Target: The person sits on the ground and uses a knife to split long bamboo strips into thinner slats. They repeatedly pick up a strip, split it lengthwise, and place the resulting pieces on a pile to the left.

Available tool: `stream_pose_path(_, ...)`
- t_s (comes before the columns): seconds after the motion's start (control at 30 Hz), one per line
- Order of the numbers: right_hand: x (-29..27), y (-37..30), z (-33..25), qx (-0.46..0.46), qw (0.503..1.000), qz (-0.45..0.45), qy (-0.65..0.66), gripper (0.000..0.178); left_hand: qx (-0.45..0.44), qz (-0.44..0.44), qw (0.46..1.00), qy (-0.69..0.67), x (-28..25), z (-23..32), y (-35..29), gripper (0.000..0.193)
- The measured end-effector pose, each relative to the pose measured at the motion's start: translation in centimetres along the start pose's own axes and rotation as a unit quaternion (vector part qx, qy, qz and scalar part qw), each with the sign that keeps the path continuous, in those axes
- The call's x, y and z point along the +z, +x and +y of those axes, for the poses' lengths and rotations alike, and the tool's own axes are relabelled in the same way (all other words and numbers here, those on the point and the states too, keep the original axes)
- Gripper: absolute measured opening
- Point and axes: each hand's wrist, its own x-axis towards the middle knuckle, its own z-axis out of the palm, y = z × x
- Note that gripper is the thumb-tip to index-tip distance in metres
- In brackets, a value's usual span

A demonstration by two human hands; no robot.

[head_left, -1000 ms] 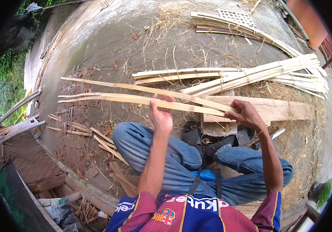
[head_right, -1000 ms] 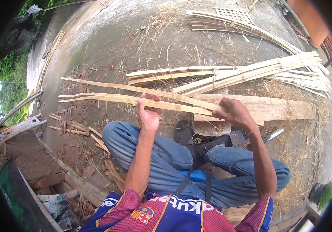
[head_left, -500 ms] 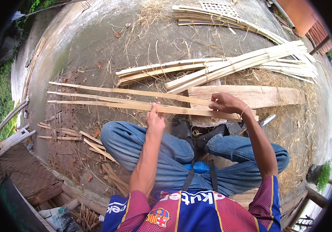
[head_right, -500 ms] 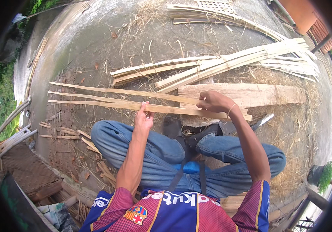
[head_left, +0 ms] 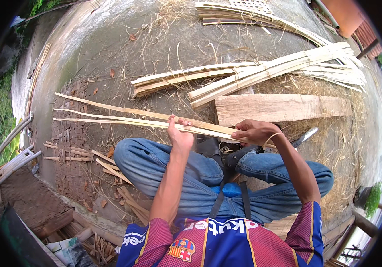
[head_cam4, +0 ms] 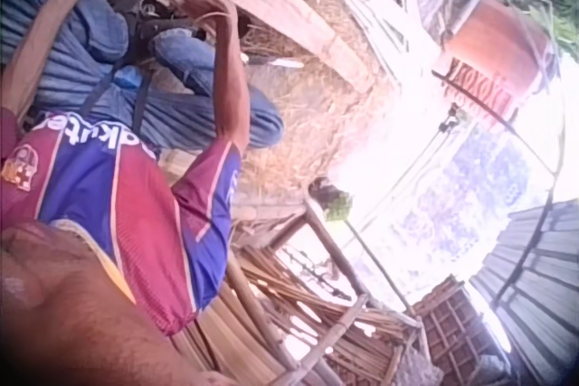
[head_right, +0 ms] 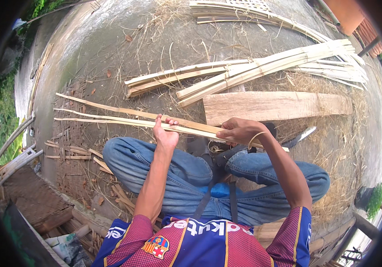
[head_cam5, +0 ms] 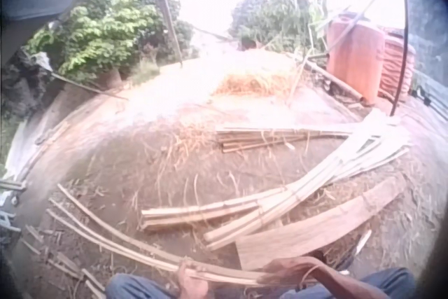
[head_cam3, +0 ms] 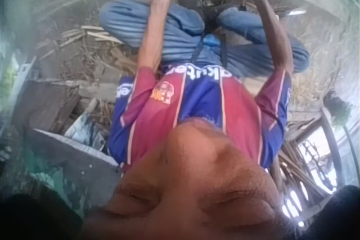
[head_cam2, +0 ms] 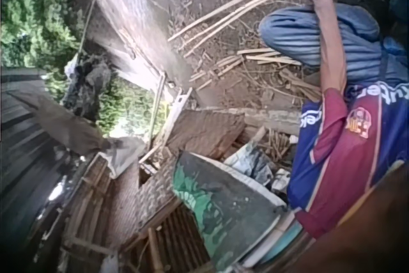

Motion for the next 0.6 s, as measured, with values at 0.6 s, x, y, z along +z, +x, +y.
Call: stream_pose_path(0.6, -2.9, 0.4, 0.1, -0.097, 0.967, 0.14, -0.187, 0.063, -0.024, -0.106, 0.992, 0.064, -0.6, 0.2, -0.1, 0.024)
